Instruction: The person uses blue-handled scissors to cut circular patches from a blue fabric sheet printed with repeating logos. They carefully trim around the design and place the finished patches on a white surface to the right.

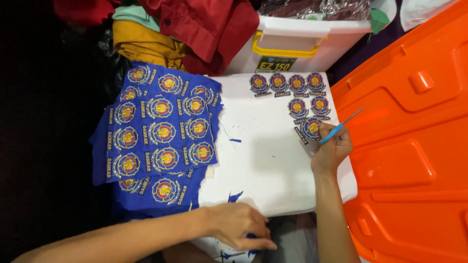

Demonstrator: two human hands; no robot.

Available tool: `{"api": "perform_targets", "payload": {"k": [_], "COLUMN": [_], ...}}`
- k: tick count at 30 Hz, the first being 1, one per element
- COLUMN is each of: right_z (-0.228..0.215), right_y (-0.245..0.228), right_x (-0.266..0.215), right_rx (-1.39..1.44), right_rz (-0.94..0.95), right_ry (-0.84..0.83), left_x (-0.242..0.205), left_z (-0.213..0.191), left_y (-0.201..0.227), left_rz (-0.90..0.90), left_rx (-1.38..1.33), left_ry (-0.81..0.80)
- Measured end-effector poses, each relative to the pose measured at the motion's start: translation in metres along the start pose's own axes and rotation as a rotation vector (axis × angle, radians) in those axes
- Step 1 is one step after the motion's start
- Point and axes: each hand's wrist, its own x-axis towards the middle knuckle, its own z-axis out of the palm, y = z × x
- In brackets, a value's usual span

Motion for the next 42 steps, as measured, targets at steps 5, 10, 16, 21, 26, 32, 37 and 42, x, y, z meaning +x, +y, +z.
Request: {"api": "perform_targets", "payload": {"k": [5,10,16,21,26,32,37,42], "right_z": [-0.004,0.001,-0.004,-0.006,-0.005,0.002,-0.002,-0.005], "right_y": [0.006,0.000,0.004,0.004,0.008,-0.006,-0.003,0.003], "right_x": [0.001,-0.002,0.002,0.002,0.004,-0.002,-0.002,0.000], "right_rx": [-0.011,-0.022,-0.024,-0.021,-0.029,0.016,0.028,0.038], "right_rz": [-0.024,-0.015,-0.009,-0.009,-0.010,-0.006,0.010,-0.027], "right_ry": [-0.022,-0.034,-0.031,-0.046,-0.034,-0.050,-0.051,-0.064], "left_x": [0.026,0.046,0.043,0.033,0.034,0.013,-0.001,0.030], "left_z": [-0.079,-0.129,-0.135,-0.140,-0.101,-0.013,0.017,-0.054], "left_y": [-0.056,-0.060,-0.054,-0.048,-0.034,-0.006,-0.002,-0.074], "left_rz": [-0.129,-0.582,-0.872,-0.991,-0.851,-0.268,-0.077,-0.027], "left_rx": [0.554,0.961,1.039,1.277,1.263,0.883,0.146,0.810], "left_ry": [0.358,0.220,0.125,0.061,-0.115,-0.069,-0.241,0.313]}}
